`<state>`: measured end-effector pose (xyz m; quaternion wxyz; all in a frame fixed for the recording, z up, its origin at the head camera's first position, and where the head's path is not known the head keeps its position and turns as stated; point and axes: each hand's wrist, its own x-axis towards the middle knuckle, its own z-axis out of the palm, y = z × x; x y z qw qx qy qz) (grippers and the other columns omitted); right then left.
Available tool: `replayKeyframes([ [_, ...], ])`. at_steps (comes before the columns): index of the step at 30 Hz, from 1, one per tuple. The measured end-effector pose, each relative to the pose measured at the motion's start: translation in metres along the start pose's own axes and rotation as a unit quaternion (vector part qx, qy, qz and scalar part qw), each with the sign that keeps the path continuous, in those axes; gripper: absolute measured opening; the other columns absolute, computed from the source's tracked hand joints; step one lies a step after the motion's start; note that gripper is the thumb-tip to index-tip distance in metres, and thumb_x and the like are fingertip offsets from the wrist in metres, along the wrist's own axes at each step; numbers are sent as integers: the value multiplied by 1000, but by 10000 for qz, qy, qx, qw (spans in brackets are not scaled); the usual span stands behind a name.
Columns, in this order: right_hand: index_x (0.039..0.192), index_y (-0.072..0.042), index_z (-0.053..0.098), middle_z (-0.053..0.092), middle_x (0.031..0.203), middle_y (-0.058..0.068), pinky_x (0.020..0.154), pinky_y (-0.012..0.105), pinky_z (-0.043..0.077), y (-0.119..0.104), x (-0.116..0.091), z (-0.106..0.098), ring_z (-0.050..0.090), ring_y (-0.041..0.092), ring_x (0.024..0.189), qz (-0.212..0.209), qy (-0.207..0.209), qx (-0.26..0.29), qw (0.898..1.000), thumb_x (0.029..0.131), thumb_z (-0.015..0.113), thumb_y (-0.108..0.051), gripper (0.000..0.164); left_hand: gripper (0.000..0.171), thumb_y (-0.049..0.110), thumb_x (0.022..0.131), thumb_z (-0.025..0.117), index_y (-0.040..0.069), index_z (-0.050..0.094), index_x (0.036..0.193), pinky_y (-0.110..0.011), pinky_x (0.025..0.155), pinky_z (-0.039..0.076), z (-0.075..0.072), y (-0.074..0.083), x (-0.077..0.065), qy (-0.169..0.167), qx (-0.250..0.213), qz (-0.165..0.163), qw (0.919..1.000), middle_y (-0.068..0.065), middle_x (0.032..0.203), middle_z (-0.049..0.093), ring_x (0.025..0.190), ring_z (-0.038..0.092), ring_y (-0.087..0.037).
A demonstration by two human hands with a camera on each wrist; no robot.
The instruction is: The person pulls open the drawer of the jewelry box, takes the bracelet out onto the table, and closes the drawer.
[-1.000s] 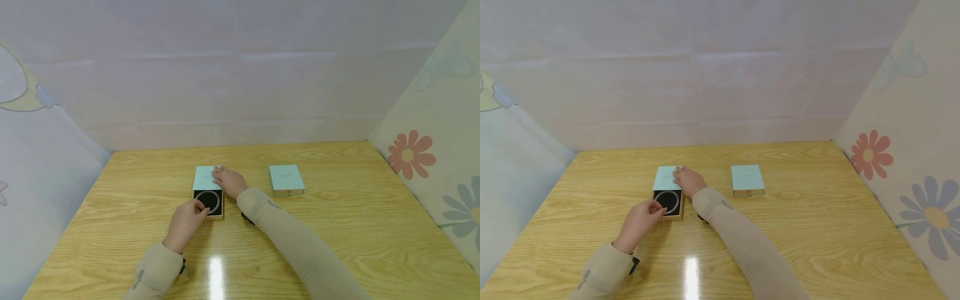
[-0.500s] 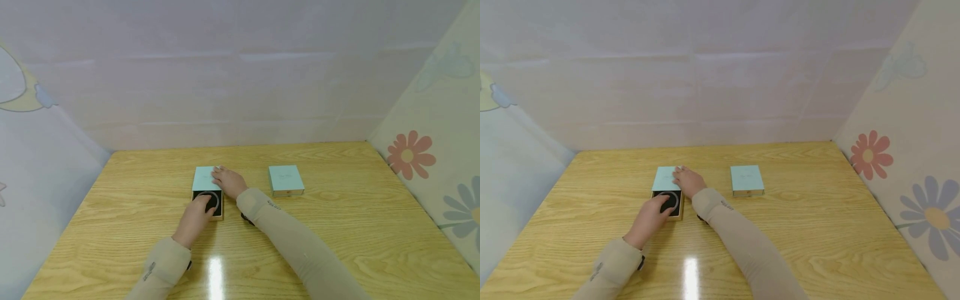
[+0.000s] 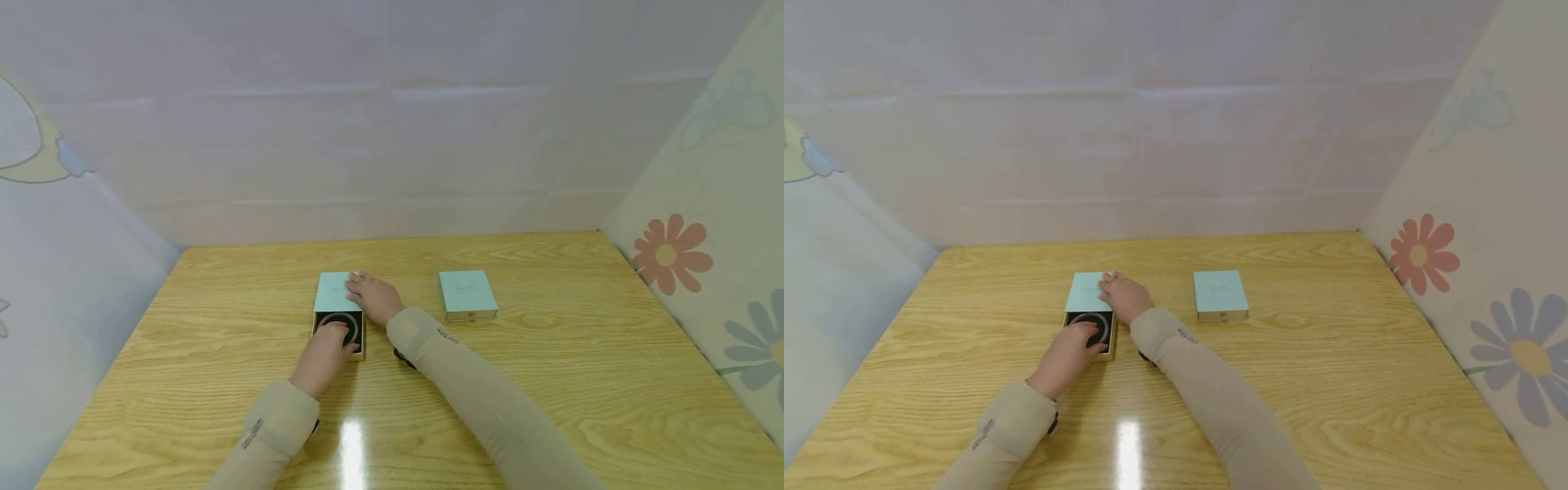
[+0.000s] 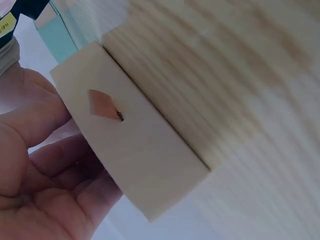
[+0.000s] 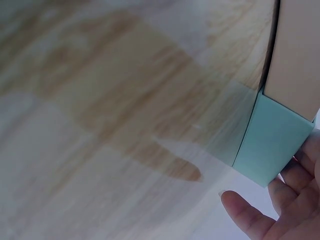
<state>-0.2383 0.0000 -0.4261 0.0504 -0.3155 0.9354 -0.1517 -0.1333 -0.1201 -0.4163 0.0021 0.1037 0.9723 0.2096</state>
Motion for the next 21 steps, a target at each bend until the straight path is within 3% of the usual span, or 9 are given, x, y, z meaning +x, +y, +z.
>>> replayKeyframes([
  [6,142,-9,49,40,151,7,113,35,29,0,-1,0,31,23,141,17,10,49,10000,103,47,-28,44,10,7,85,74,-1,68,83,-36,69,55,0,2,1,-34,83,31,10000,-11,80,65,77,65,-27],
  [21,142,-8,49,39,151,7,113,35,29,-2,-2,-2,31,24,141,41,7,175,9998,103,47,-27,43,7,-1,85,72,-1,69,79,-36,67,56,0,1,3,-96,431,246,9987,-11,75,65,74,66,-27],
])
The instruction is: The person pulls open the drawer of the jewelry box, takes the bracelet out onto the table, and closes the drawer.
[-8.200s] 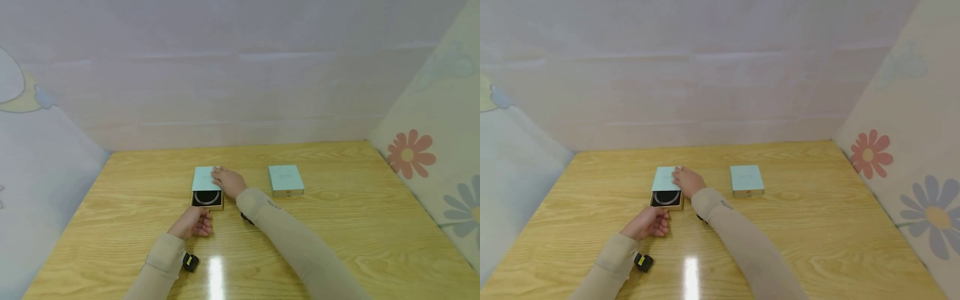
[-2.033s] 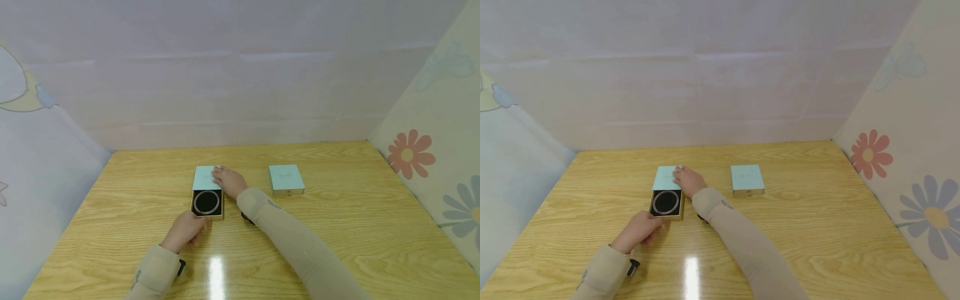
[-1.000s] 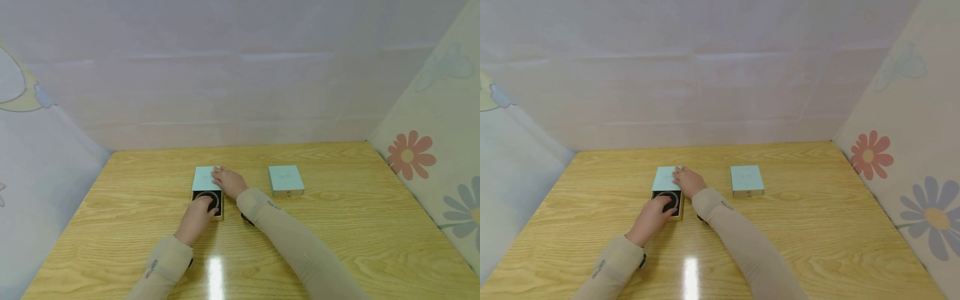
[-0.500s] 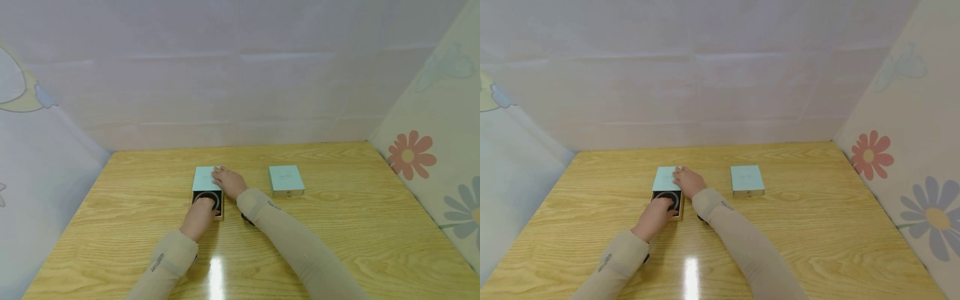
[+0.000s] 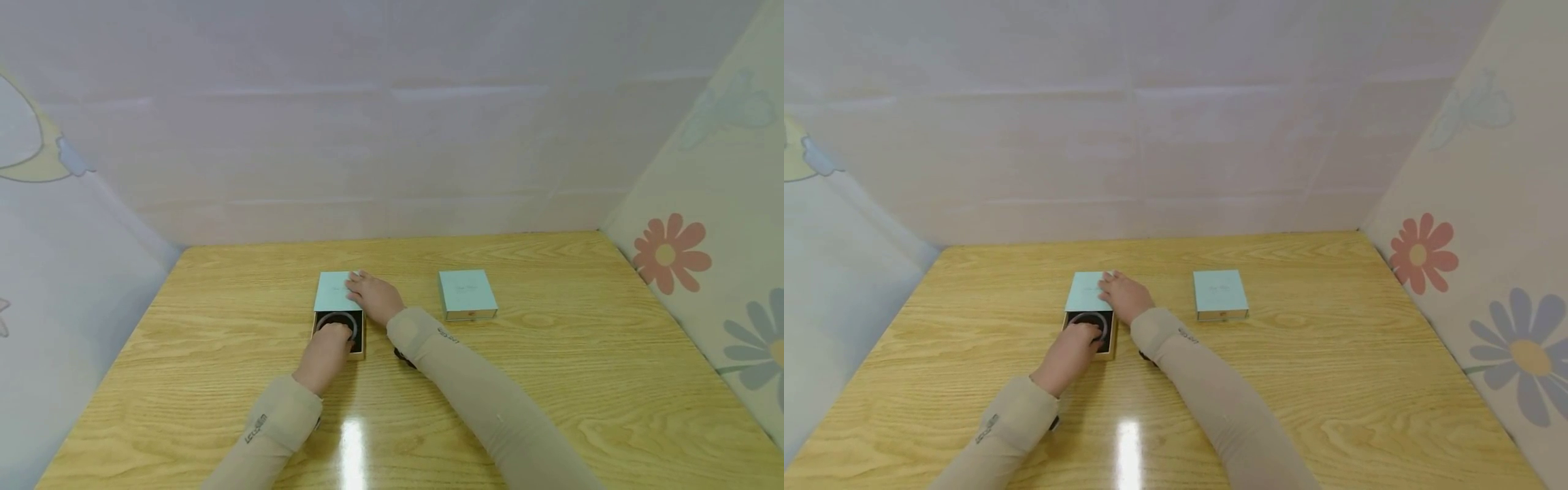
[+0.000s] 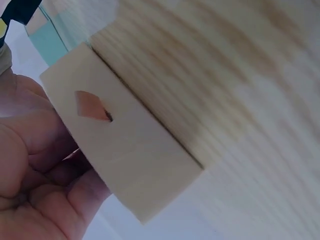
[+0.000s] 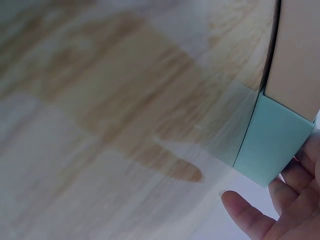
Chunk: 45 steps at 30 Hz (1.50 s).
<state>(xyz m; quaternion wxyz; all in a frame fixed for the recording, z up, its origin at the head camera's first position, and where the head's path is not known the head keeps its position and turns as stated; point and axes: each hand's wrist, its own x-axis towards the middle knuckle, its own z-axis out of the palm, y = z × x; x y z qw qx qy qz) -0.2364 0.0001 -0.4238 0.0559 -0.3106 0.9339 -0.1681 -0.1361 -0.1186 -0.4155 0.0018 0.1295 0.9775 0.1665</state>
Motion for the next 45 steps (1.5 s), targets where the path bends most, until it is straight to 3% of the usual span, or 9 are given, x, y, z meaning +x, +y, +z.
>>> replayKeyframes([
  [9,142,-8,49,39,151,6,113,36,30,2,0,1,31,24,141,-8,22,99,9999,103,47,-27,44,19,-9,82,68,0,63,67,-29,54,53,5,0,-4,674,341,229,9969,-9,68,59,62,62,-22],
  [20,141,-8,50,39,151,6,112,36,30,2,1,1,32,24,141,-22,48,106,9999,103,47,-27,43,12,-8,74,76,-4,66,70,-27,51,52,4,2,-11,1337,1167,696,9817,-9,65,57,56,57,-19],
  [31,142,-9,50,39,151,5,112,35,31,2,1,1,32,23,141,20,21,9,10000,103,47,-29,43,16,-17,71,68,-5,58,77,-28,49,49,3,-3,-18,1271,347,410,9904,-10,72,51,62,55,-21],
  [40,143,-11,49,37,152,5,111,34,32,4,2,4,30,22,141,37,31,-69,10000,103,46,-30,44,19,-16,75,66,-1,55,79,-30,55,50,-1,-11,-20,1484,-115,291,9884,-7,73,52,63,54,-19],
  [45,142,-9,50,39,150,6,111,35,33,2,2,4,32,23,140,-5,86,-68,9999,103,47,-28,44,11,-10,84,66,-2,59,84,-33,56,50,-8,-12,-21,1650,-618,-120,9843,-10,77,56,65,55,-20],
])
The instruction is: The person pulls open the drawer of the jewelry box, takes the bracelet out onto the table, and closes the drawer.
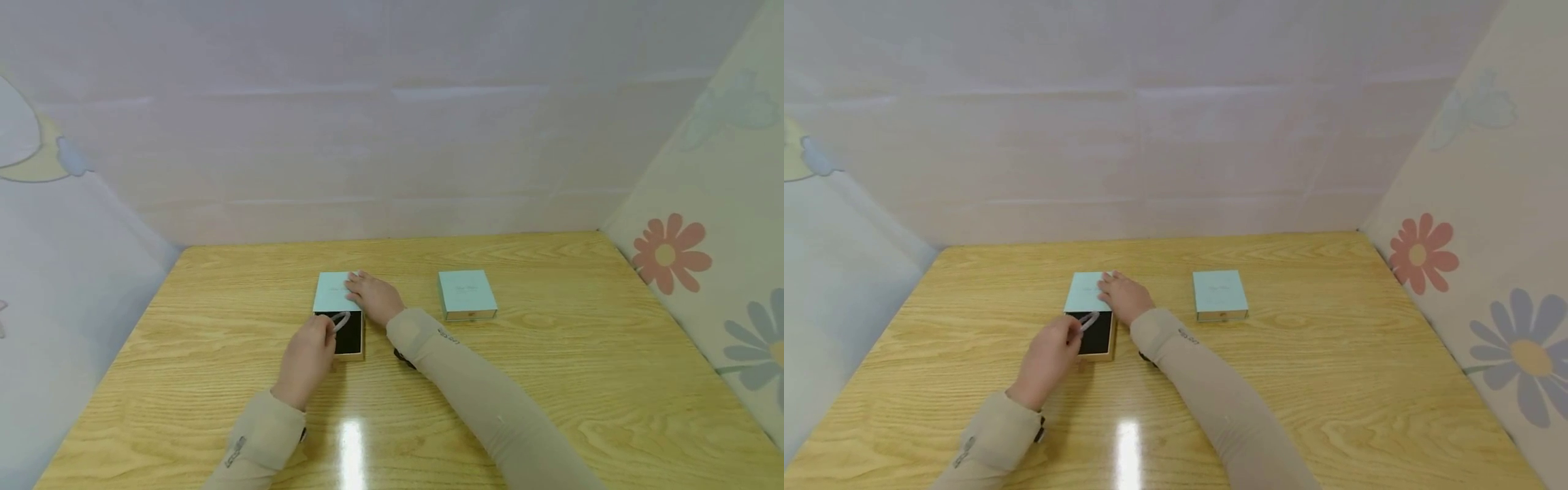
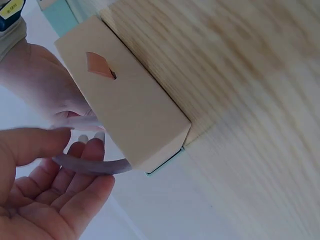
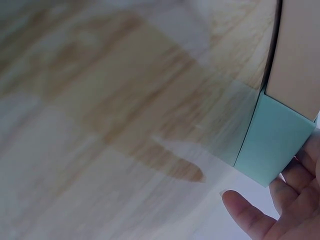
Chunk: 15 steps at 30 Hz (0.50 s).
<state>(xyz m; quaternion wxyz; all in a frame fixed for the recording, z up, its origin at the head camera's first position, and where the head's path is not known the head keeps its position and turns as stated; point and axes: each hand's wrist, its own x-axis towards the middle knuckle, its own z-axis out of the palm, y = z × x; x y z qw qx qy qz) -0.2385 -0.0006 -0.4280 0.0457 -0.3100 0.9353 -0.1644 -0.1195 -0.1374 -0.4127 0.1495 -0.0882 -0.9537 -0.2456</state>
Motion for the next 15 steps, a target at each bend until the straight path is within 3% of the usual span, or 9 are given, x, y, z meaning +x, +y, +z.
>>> replayKeyframes([
  [5,141,-9,51,40,150,7,110,35,34,-1,0,0,33,24,140,-59,35,-1,10000,103,48,-28,43,5,-4,89,67,-6,63,91,-36,59,52,-3,-1,2,143,-566,-734,9956,-15,84,62,69,58,-23],
  [9,142,-9,50,39,151,6,111,35,32,-1,0,-1,32,23,141,-28,9,14,10000,103,47,-28,43,6,-4,89,67,-8,65,93,-39,60,53,-4,-4,4,479,-760,-824,9925,-18,87,65,70,60,-26],
  [15,142,-10,49,38,151,6,111,36,32,-2,0,-2,31,23,141,33,-45,-7,10000,103,46,-30,44,10,-4,90,65,-11,66,98,-42,65,56,-6,-9,6,614,-991,-1099,9871,-22,90,66,77,64,-31],
])
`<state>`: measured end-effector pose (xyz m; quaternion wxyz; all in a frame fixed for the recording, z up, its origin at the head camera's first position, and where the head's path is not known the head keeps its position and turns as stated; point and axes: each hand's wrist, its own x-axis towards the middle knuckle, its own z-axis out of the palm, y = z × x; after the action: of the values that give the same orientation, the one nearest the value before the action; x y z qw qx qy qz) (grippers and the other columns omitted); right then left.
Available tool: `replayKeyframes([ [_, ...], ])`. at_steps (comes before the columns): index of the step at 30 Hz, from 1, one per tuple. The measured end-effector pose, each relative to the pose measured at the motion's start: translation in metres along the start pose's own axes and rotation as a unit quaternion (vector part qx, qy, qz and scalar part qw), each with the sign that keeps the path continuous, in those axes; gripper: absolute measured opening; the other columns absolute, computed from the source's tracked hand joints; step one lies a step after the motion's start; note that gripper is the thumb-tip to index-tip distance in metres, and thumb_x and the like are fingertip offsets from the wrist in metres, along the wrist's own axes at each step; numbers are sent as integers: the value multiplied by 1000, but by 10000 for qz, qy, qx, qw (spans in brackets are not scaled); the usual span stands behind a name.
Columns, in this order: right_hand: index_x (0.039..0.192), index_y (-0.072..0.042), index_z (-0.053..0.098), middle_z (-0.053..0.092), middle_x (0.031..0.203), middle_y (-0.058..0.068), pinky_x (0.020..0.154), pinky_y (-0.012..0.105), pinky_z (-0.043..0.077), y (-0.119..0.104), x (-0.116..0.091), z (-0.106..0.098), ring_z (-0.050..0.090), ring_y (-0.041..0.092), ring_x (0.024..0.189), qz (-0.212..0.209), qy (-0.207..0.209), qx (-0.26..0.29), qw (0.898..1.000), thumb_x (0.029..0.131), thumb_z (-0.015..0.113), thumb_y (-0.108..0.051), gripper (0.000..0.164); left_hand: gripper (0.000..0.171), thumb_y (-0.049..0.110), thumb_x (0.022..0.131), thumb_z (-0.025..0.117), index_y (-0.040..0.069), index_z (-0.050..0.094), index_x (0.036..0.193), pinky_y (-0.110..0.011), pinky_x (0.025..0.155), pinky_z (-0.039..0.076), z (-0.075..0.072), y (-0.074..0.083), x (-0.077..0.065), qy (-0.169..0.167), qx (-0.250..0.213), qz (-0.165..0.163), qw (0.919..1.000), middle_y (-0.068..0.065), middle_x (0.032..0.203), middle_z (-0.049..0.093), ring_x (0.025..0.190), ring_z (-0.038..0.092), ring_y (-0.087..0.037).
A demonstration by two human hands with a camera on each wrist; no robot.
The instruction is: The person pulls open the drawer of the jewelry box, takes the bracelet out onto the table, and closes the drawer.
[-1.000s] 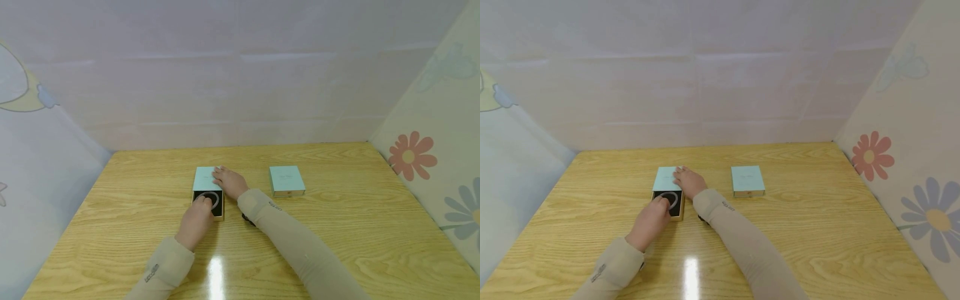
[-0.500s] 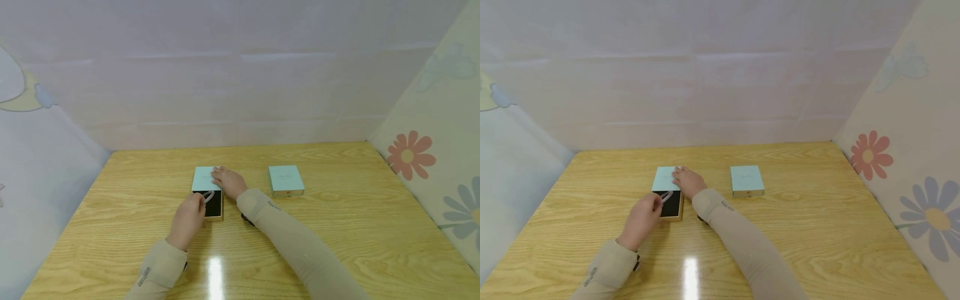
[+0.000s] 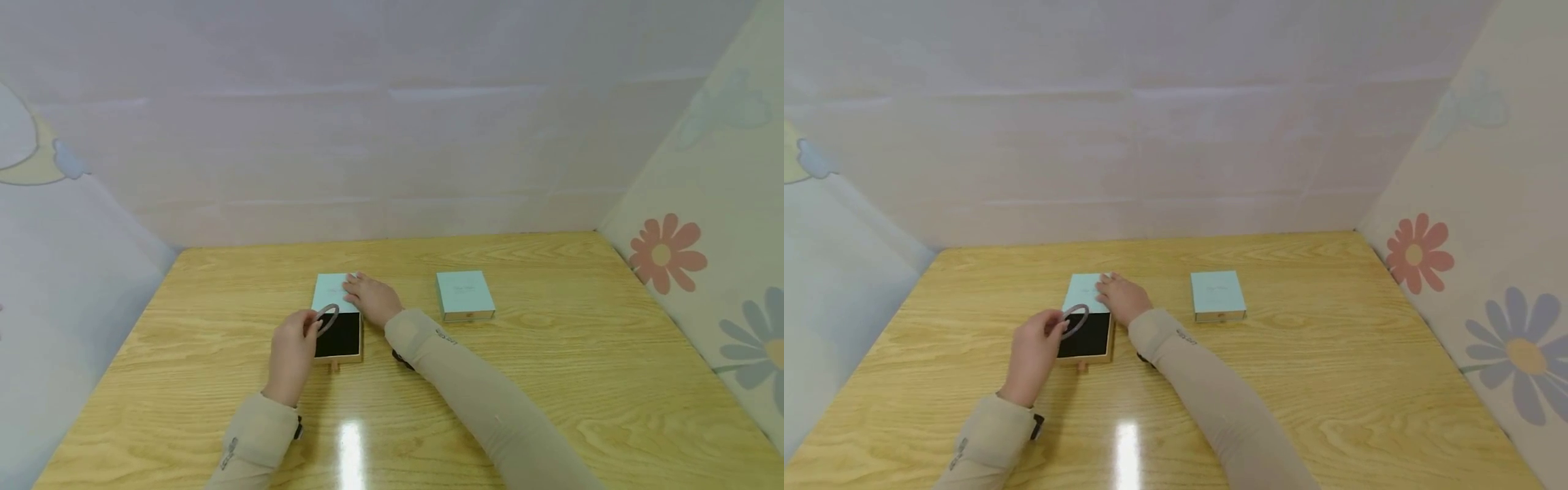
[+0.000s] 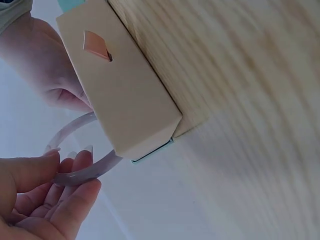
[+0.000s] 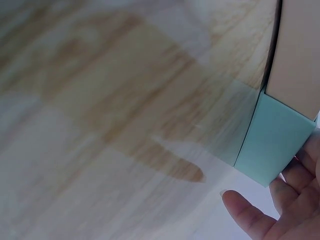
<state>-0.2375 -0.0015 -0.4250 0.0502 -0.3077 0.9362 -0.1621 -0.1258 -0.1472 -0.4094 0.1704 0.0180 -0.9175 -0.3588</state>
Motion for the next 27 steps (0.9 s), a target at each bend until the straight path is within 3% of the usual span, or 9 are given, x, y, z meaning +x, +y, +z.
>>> replayKeyframes([
  [10,141,-9,51,40,150,6,110,37,34,2,2,3,34,23,140,-35,70,-40,10000,103,47,-29,43,13,-5,91,63,-14,65,101,-42,70,57,-2,-1,1,190,-752,-526,9956,-26,93,67,82,68,-35],
  [15,141,-11,51,40,150,5,111,35,33,9,7,11,33,22,140,-119,144,49,9998,104,45,-32,44,15,-5,91,63,-15,65,103,-26,64,55,-3,0,0,287,-1066,-747,9911,-26,93,68,82,69,-35],
  [20,141,-9,51,40,150,6,111,37,32,2,4,4,33,23,140,26,33,99,9999,103,48,-28,42,18,-2,93,62,-14,65,106,-14,56,46,-4,1,-1,277,-1461,-1084,9829,-24,92,67,82,69,-35],
  [27,141,-11,52,40,150,5,111,37,33,-1,1,2,34,23,140,34,42,-55,10000,103,48,-29,42,21,2,94,63,-12,65,109,-16,61,50,-4,-1,-2,266,-2063,-1559,9656,-21,91,67,80,70,-27],
])
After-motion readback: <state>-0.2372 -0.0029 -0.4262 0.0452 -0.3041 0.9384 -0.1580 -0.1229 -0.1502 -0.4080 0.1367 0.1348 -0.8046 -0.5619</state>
